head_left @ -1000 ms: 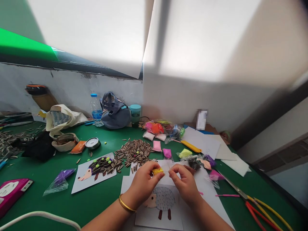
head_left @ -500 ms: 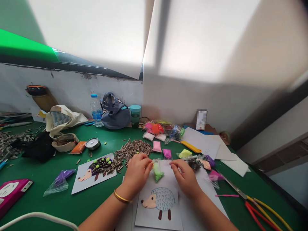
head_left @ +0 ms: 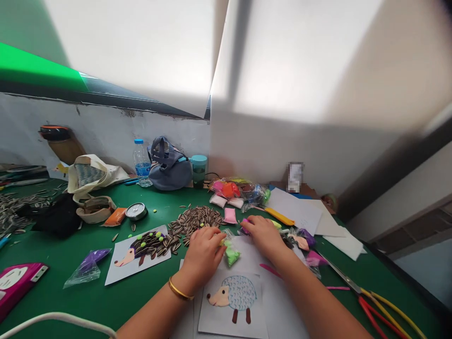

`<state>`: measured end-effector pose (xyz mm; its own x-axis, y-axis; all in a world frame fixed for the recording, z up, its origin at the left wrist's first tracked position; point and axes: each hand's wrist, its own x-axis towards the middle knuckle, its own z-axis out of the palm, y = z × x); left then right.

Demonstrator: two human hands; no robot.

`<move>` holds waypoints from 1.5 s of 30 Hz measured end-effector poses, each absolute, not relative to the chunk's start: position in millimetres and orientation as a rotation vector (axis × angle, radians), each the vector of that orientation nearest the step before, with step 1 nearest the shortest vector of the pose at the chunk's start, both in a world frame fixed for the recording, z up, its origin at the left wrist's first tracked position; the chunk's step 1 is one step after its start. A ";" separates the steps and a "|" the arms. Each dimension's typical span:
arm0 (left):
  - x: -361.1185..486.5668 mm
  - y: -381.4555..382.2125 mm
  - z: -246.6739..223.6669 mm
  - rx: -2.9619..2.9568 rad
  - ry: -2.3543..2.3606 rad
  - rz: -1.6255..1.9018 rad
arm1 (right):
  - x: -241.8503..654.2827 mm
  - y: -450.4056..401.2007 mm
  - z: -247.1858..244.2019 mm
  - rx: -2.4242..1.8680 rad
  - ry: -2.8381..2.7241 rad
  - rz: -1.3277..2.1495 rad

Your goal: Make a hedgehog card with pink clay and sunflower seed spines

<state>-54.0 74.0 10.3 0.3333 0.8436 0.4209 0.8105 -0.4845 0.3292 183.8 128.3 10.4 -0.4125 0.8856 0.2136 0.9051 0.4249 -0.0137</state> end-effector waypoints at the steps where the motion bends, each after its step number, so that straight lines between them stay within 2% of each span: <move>1: -54.2 74.1 9.2 2.528 1.579 0.814 | 185.6 126.9 10.7 -1.596 -2.431 -0.168; 3: -55.0 74.6 6.6 2.547 1.613 0.757 | 189.5 120.2 12.1 -1.572 -2.303 -0.145; 6: -55.8 75.4 5.0 2.550 1.641 0.765 | 190.8 101.4 16.5 -1.476 -2.127 0.070; 11: -50.7 68.9 14.1 2.448 1.461 0.993 | 176.2 67.9 24.6 -1.321 -2.007 0.392; 16: -39.0 53.8 26.8 2.130 1.190 1.056 | 163.1 54.8 26.3 -1.184 -2.026 0.342; 27: -30.9 57.9 21.6 1.633 1.207 0.997 | 163.2 50.5 11.6 -1.179 -2.095 0.169; 35: -31.0 58.1 27.0 1.255 0.955 0.989 | 163.9 51.8 13.3 -1.078 -2.098 0.306; 39: -30.5 57.6 28.6 1.213 0.935 1.010 | 163.6 51.2 14.9 -1.047 -2.039 0.382; 45: -28.7 58.0 29.4 1.354 1.069 1.051 | 160.8 49.9 17.1 -1.052 -2.033 0.310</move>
